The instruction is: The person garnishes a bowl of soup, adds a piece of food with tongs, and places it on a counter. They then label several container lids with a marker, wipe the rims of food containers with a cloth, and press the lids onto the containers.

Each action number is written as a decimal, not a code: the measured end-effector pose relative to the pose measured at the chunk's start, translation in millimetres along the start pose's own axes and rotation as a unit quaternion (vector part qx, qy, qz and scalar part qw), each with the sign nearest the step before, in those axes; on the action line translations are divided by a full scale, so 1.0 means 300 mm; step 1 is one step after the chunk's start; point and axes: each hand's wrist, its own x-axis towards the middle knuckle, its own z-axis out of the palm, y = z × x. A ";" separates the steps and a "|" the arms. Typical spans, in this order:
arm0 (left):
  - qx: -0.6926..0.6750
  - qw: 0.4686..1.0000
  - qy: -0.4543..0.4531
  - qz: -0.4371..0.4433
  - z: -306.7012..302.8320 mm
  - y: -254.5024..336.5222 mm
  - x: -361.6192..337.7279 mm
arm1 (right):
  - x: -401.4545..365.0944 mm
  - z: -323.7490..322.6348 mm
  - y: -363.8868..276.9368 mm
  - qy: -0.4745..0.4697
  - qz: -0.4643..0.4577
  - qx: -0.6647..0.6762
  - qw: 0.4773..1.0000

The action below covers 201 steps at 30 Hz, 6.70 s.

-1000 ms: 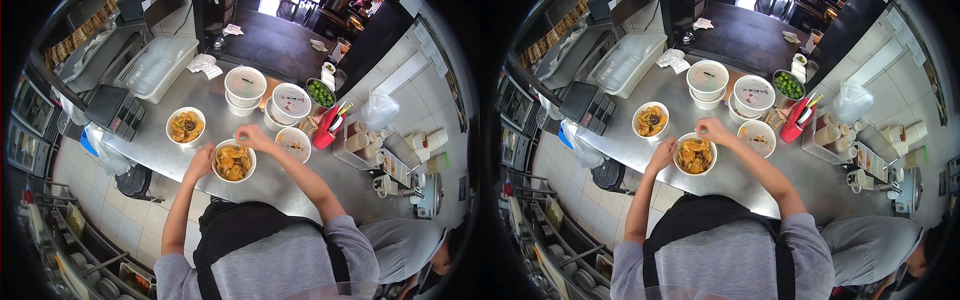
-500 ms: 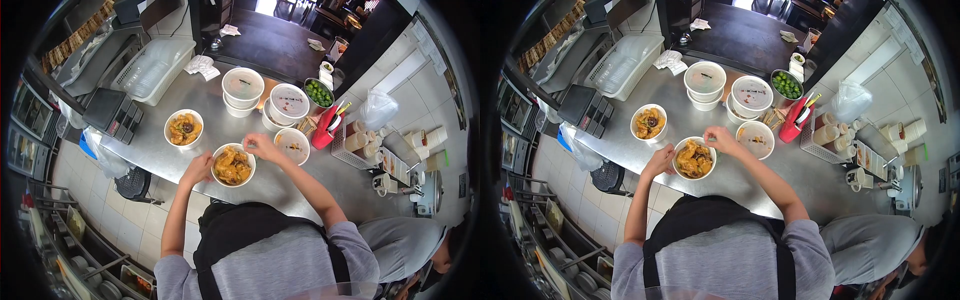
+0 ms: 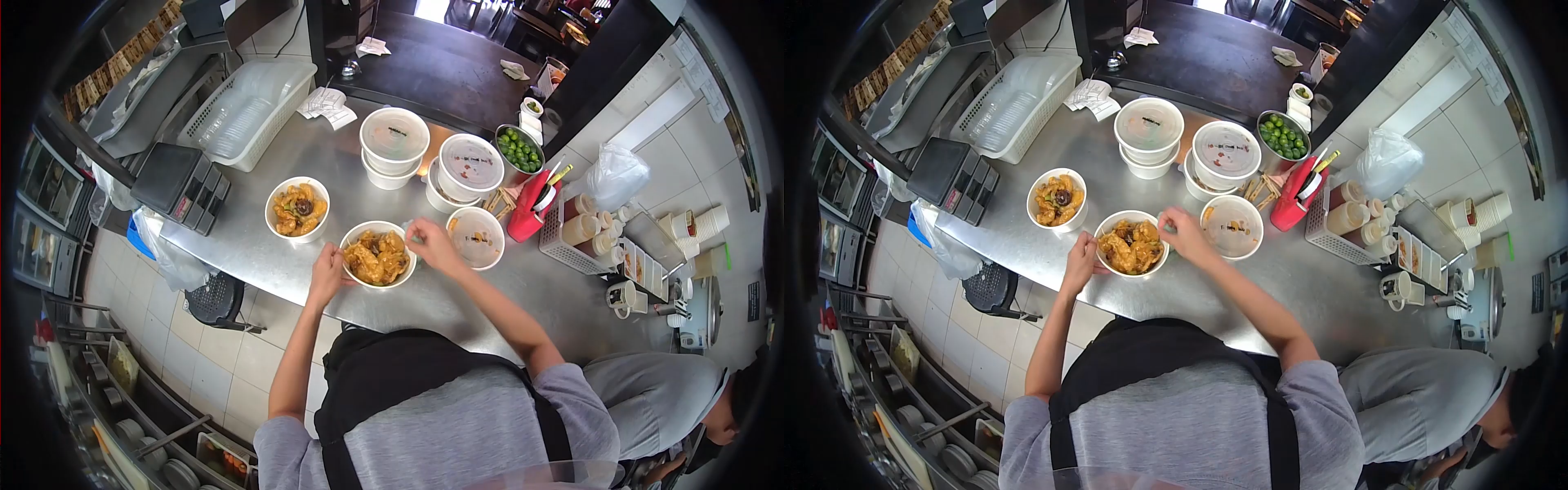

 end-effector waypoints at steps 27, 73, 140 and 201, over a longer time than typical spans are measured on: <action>0.013 0.983 -0.008 0.181 -0.048 0.078 -0.118 | -0.128 0.113 -0.093 0.006 -0.016 0.178 0.984; 0.344 0.925 -0.040 0.157 -0.807 0.223 0.406 | 0.796 0.681 -0.251 -0.108 -0.082 0.090 0.987; 0.343 0.877 -0.273 0.195 -0.468 0.142 0.228 | 0.155 0.426 -0.293 -0.057 0.015 -0.123 0.991; 0.585 0.684 0.031 0.436 -0.411 0.444 0.245 | 0.045 0.002 -0.079 0.390 0.106 0.380 0.832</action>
